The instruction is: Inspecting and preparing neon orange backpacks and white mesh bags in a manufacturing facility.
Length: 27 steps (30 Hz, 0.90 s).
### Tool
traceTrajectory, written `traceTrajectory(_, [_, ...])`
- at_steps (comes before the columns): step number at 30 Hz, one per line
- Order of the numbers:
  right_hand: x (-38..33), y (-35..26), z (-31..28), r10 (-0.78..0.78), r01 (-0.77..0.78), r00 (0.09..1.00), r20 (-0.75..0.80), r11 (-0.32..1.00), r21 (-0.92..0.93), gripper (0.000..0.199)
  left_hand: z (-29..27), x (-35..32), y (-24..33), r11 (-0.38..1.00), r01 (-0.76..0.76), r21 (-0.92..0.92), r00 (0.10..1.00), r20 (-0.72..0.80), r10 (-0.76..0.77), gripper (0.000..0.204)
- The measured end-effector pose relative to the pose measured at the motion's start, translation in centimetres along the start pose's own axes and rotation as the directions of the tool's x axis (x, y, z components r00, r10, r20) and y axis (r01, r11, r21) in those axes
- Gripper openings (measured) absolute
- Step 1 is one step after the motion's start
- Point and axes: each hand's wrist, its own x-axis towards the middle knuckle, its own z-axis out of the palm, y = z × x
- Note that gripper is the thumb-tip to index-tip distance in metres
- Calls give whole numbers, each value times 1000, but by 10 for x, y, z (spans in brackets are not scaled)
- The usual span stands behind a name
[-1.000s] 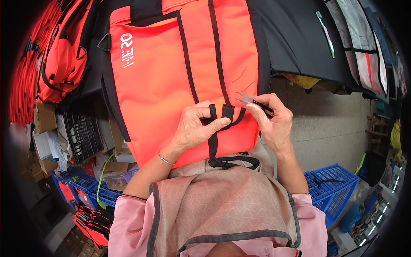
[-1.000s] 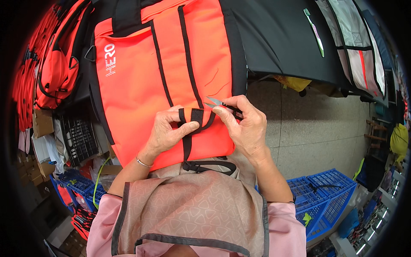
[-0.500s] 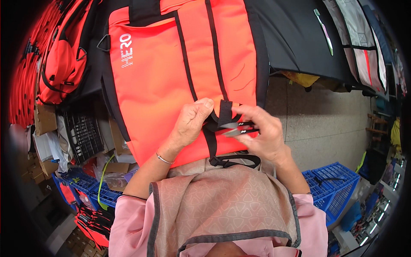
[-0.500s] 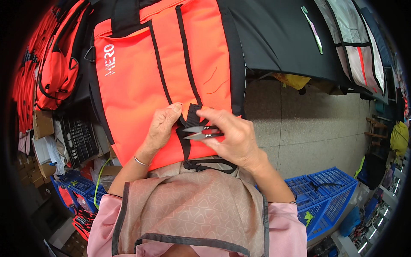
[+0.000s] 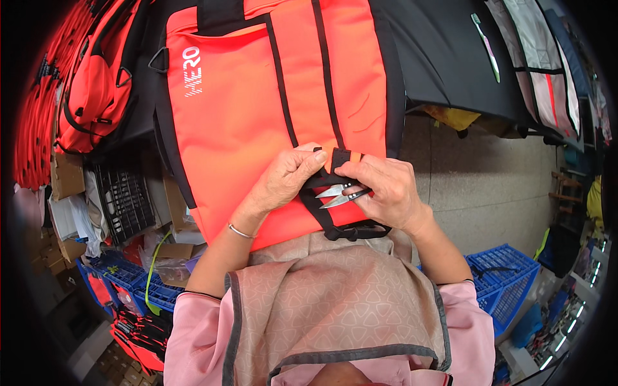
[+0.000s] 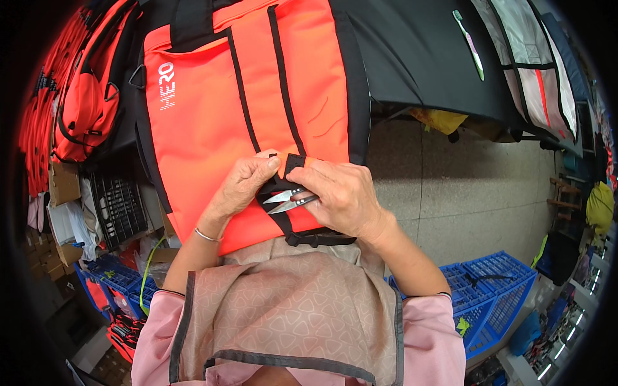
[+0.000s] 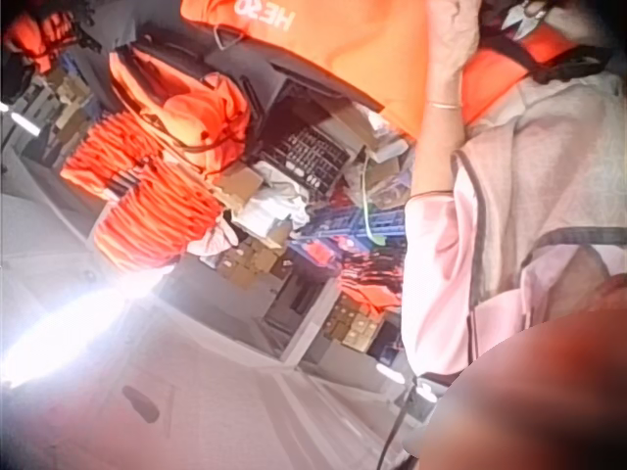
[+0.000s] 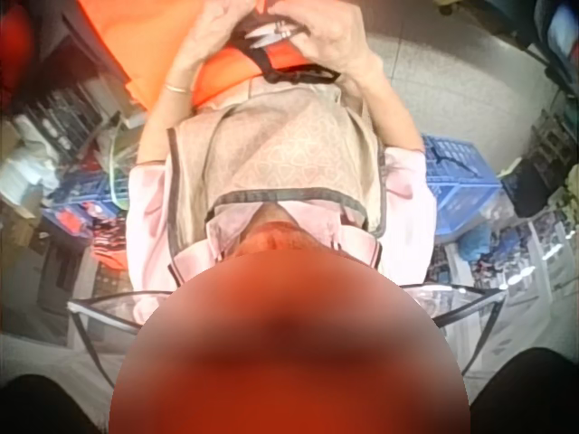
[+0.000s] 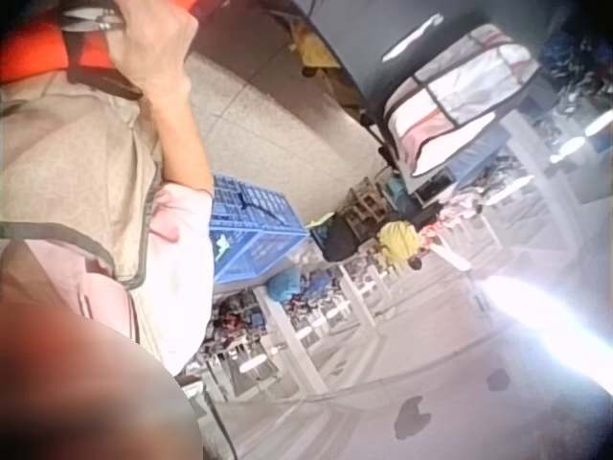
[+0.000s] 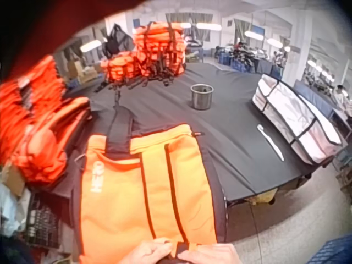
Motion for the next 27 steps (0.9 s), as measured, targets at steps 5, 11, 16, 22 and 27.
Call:
traceTrajectory(5, [16,7,-2,224,-244,969,103,934,261,11,-4,-4,3,1000,-11,-17,997,75,13,34])
traceTrajectory(11, [39,12,-11,521,-705,701,486,609,363,13,-4,-6,7,997,50,-56,995,85,-45,34])
traceTrajectory(16, [37,16,-5,516,-684,726,454,606,405,17,-2,-10,12,984,108,-143,990,111,-92,28])
traceTrajectory(22, [31,7,-1,554,-669,743,376,601,437,15,18,-10,21,974,178,-139,980,-67,-188,28])
traceTrajectory(27, [16,-2,4,633,-589,753,182,524,615,14,24,-11,21,938,219,-267,956,-135,-261,29])
